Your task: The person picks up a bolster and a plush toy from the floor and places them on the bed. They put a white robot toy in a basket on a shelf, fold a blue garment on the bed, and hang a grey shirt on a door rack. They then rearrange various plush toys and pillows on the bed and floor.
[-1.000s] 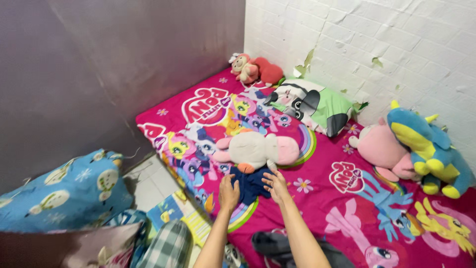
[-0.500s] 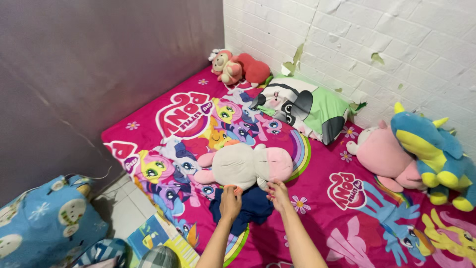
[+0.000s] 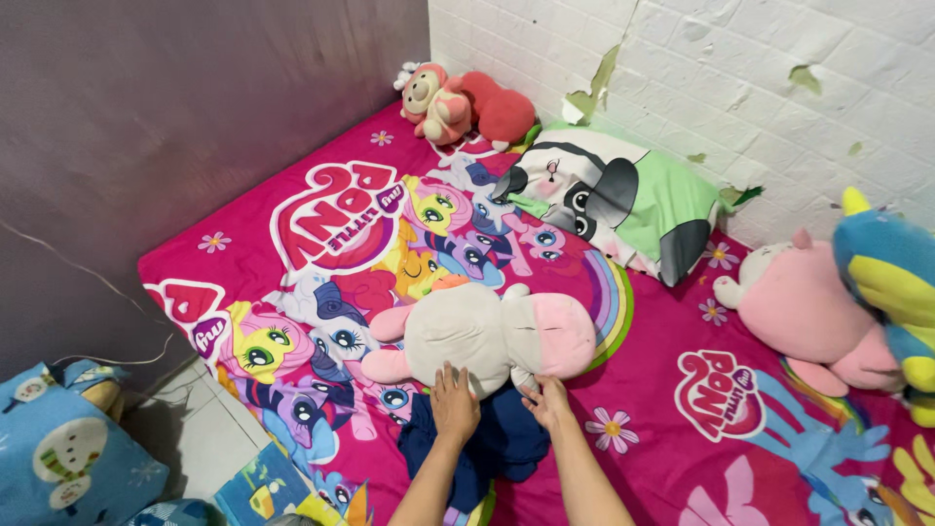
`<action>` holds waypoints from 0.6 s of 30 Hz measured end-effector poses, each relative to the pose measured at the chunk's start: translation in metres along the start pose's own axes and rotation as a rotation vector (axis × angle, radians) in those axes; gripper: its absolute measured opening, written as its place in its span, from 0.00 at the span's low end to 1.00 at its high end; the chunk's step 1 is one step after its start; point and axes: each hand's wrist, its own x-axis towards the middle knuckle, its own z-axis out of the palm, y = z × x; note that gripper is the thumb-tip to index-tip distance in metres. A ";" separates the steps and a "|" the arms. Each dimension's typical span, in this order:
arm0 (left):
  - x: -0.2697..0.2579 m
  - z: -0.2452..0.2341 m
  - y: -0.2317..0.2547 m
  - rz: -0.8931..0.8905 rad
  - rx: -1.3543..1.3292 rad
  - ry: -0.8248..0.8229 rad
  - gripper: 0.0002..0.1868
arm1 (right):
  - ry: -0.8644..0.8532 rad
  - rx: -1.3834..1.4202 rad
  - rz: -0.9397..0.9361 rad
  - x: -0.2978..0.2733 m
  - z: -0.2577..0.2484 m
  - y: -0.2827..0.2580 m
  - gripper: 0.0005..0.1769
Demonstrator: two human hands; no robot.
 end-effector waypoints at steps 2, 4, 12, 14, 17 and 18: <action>0.008 -0.001 0.000 -0.016 0.005 -0.074 0.40 | -0.017 0.066 0.026 0.014 0.001 0.006 0.15; 0.013 0.002 -0.001 -0.035 0.010 -0.144 0.45 | -0.039 0.129 0.050 0.023 0.002 0.012 0.15; 0.010 0.004 -0.004 0.008 -0.038 -0.125 0.50 | -0.075 0.092 0.090 0.033 0.022 0.004 0.16; 0.009 -0.013 0.001 -0.006 -0.026 -0.114 0.52 | -0.121 0.064 0.086 0.032 0.031 -0.001 0.14; 0.007 -0.050 0.008 -0.034 0.000 -0.095 0.55 | -0.154 0.044 0.068 0.025 0.051 -0.003 0.12; 0.007 -0.064 0.011 -0.045 0.013 -0.085 0.55 | -0.142 0.052 0.050 0.022 0.059 -0.005 0.11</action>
